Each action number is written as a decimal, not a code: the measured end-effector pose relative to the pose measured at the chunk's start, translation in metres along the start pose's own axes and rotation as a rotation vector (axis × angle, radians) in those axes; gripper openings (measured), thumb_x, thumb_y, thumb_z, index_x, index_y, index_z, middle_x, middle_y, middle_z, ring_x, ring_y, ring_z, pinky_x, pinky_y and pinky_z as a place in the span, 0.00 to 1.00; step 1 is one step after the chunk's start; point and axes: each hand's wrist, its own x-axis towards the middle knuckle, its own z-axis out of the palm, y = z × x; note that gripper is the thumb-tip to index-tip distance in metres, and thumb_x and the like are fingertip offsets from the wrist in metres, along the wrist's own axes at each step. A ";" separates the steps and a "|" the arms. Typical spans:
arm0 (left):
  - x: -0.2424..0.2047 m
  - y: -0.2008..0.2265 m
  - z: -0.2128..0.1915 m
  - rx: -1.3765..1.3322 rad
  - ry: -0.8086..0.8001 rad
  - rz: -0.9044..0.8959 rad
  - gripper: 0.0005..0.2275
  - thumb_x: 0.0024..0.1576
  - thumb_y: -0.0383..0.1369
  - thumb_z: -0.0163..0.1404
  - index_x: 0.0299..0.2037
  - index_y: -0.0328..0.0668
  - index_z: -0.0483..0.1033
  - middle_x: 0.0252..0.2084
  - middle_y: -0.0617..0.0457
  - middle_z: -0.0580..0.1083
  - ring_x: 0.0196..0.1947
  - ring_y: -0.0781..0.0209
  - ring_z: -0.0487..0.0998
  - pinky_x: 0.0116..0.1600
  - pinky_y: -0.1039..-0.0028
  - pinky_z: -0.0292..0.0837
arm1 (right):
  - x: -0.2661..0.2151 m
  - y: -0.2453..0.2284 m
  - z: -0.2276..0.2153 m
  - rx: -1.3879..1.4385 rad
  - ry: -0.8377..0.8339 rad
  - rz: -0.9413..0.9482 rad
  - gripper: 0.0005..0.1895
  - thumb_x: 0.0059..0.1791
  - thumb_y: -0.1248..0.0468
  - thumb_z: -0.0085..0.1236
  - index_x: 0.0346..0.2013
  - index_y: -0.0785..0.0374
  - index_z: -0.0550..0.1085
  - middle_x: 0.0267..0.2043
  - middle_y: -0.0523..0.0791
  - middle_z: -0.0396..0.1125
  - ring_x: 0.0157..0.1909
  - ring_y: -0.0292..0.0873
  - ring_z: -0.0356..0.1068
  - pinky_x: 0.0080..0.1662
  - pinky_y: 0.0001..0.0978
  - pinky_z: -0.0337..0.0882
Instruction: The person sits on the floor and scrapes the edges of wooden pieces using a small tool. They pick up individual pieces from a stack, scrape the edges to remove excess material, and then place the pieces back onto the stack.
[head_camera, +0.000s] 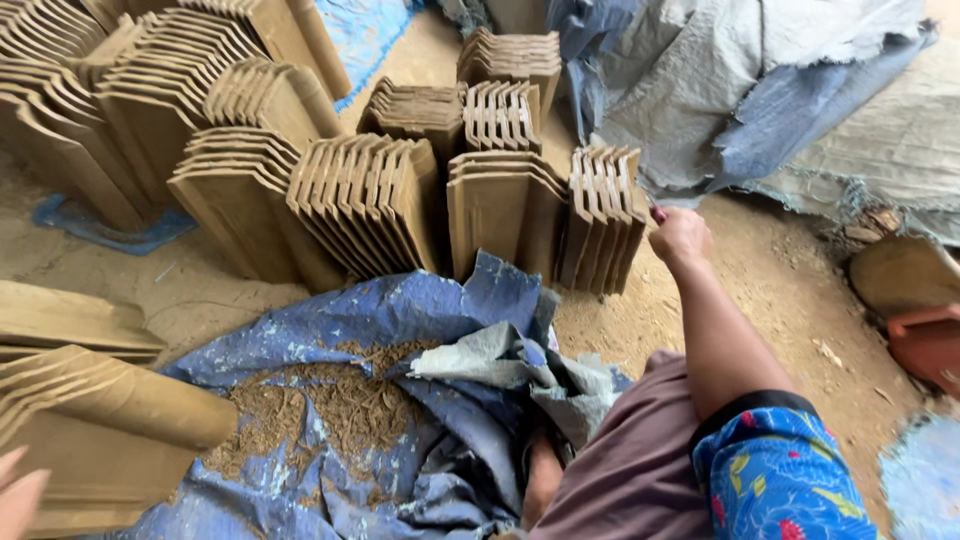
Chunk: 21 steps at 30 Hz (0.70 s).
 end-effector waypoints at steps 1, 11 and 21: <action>0.052 0.106 0.007 0.004 0.012 0.003 0.27 0.57 0.15 0.48 0.70 0.26 0.62 0.60 0.32 0.64 0.48 0.49 0.66 0.51 0.65 0.60 | 0.004 0.002 0.002 0.008 0.002 -0.010 0.17 0.49 0.69 0.41 0.43 0.47 0.75 0.41 0.48 0.70 0.43 0.51 0.68 0.38 0.39 0.67; -0.056 0.499 0.143 0.572 -0.621 -0.560 0.20 0.50 0.52 0.46 0.55 0.92 0.64 0.55 0.63 0.71 0.50 0.60 0.77 0.55 0.73 0.72 | 0.051 0.016 0.048 0.106 -0.053 -0.150 0.13 0.48 0.61 0.44 0.43 0.48 0.74 0.34 0.48 0.71 0.35 0.47 0.68 0.35 0.37 0.69; -0.069 0.464 0.204 0.578 -0.950 -0.472 0.21 0.52 0.52 0.45 0.58 0.94 0.60 0.59 0.74 0.67 0.57 0.66 0.70 0.67 0.70 0.57 | 0.061 0.033 0.050 0.070 -0.055 -0.032 0.14 0.47 0.44 0.53 0.41 0.42 0.75 0.33 0.46 0.73 0.36 0.47 0.71 0.34 0.37 0.70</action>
